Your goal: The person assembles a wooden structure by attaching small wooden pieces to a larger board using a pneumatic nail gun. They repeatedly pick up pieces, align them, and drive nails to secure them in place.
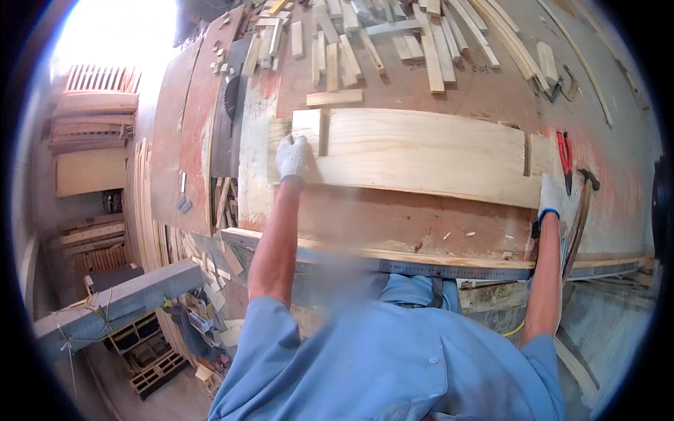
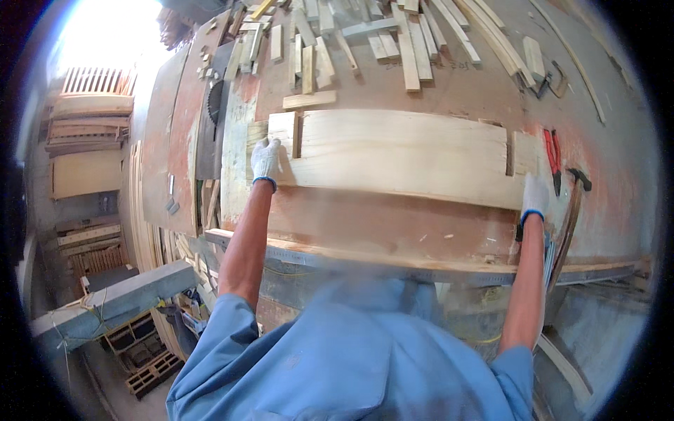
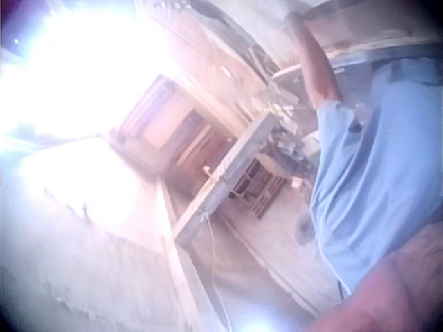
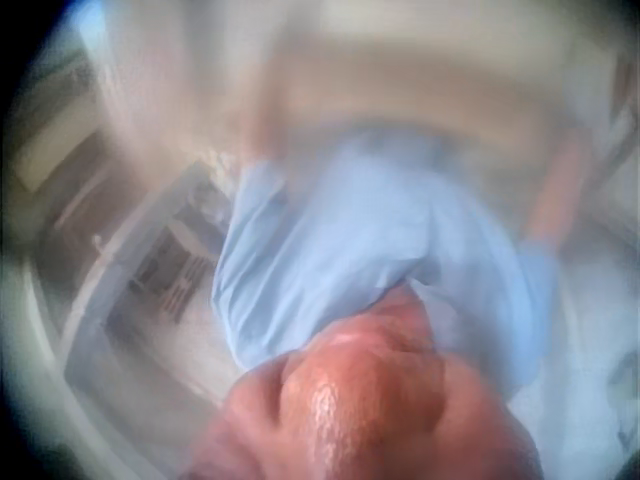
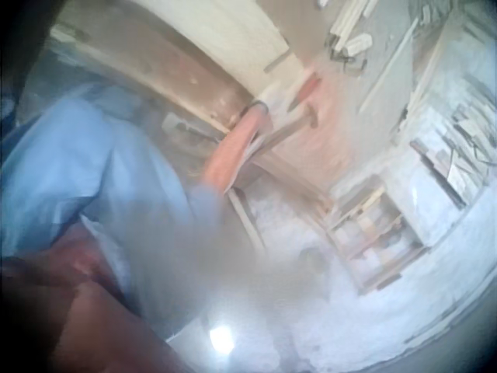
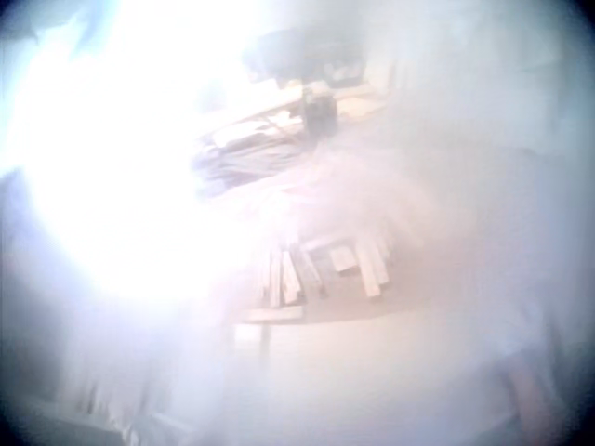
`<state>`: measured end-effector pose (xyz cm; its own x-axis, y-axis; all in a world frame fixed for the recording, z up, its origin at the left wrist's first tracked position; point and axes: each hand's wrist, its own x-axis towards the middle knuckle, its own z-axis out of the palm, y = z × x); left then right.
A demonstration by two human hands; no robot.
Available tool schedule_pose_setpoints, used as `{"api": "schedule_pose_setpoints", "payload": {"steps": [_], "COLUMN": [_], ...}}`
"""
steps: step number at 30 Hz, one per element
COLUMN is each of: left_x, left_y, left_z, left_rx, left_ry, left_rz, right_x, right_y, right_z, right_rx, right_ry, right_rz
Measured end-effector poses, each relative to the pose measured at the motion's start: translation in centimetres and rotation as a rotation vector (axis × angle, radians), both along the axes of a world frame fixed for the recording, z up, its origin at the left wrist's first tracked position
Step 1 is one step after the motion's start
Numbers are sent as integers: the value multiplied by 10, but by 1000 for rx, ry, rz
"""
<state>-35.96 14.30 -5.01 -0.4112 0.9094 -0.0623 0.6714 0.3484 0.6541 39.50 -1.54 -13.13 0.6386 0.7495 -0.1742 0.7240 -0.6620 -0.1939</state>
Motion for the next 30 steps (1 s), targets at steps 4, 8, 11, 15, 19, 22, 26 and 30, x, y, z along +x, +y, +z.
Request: {"api": "schedule_pose_setpoints", "payload": {"steps": [4, 8, 11, 15, 19, 22, 26, 30], "left_x": [5, -18, -52, -66, -102, -140, -96, -105], "left_y": [-19, -3, 28, 42, 50, 43, 55, 66], "left_z": [44, 54, 48, 1, -40, -69, -30, -15], "left_rx": [-86, -54, -253, -230, -208, 157, 141, 38], "left_ry": [-64, -132, 76, 276, 210, -478, -678, -713], "left_rz": [120, 110, -10, -40, 37, 322, 391, 360], "right_x": [-52, -61, -63, -93, -122, -143, -117, -129], "right_y": [-16, -9, -2, 20, 48, 62, 61, 78], "right_z": [41, 79, 45, 45, 75, 85, 75, 78], "right_rx": [349, 262, 337, 267, -22, 142, -51, 210], "right_ry": [363, 456, 282, 196, 123, 321, 106, 310], "right_rz": [-197, -115, 168, 39, -10, -88, 173, -94]}}
